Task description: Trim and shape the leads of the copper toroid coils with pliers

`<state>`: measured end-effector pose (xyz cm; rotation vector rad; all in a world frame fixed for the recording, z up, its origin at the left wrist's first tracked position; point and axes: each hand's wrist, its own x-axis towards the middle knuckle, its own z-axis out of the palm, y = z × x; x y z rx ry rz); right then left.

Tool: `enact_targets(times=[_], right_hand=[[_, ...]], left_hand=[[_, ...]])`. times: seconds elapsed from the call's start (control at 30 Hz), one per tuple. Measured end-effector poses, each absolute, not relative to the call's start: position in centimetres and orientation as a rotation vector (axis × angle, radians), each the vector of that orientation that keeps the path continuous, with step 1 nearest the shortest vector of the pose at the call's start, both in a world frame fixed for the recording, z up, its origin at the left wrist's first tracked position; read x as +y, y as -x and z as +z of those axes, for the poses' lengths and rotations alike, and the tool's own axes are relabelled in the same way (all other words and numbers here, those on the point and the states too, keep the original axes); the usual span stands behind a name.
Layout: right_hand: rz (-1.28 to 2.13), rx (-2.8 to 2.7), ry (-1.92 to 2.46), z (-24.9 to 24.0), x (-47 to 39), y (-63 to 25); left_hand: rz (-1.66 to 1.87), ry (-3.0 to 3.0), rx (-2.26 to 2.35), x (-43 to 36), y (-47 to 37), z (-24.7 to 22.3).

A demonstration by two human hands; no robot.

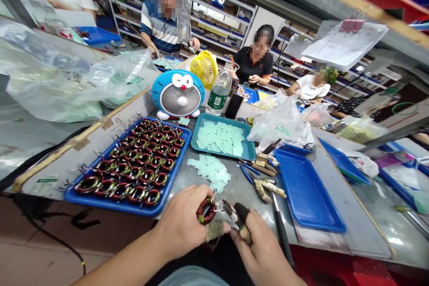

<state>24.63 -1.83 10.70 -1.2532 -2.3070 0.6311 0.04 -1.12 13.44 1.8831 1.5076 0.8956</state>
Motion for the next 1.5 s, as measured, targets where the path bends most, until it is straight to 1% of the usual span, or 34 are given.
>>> enact_targets(times=[0.17, 0.27, 0.4, 0.47, 0.53, 0.7, 0.87, 1.03, 1.27, 1.5], right_hand=[[0.659, -2.287, 1.266, 11.2, -1.7, -25.0], [0.709, -2.276, 1.269, 11.5, -1.8, -25.0], [1.092, -2.165, 1.208, 10.7, -2.7, -24.4], [1.209, -2.109, 1.18, 10.0, -3.2, -24.4], [1.101, -2.145, 1.198, 9.8, -3.2, -24.9], [0.526, -2.477, 1.193, 12.5, -1.2, -27.3], [0.26, -2.677, 1.106, 15.2, 0.6, -28.0], [0.183, -2.776, 1.042, 16.0, 1.5, -28.5], [0.207, -2.758, 1.001, 17.2, 1.1, -28.4], [0.27, -2.794, 0.969, 17.4, 1.2, -28.4]], left_hand=[[0.878, -1.913, 1.519, -1.4, -0.3, 14.1], [0.958, -1.942, 1.474, -1.5, -0.6, 14.2], [1.082, -1.97, 1.34, -1.8, -0.9, 13.7], [1.063, -1.957, 1.289, -2.0, -0.9, 13.4], [0.975, -1.936, 1.28, -2.1, -0.7, 13.4], [0.777, -1.889, 1.282, -1.9, -0.2, 14.2], [0.71, -1.889, 1.254, -1.9, -0.5, 14.8], [0.692, -1.848, 1.212, -2.3, -0.5, 15.1], [0.614, -1.7, 1.152, -2.1, -0.3, 15.0], [0.688, -1.758, 1.094, -2.3, -0.6, 15.7]])
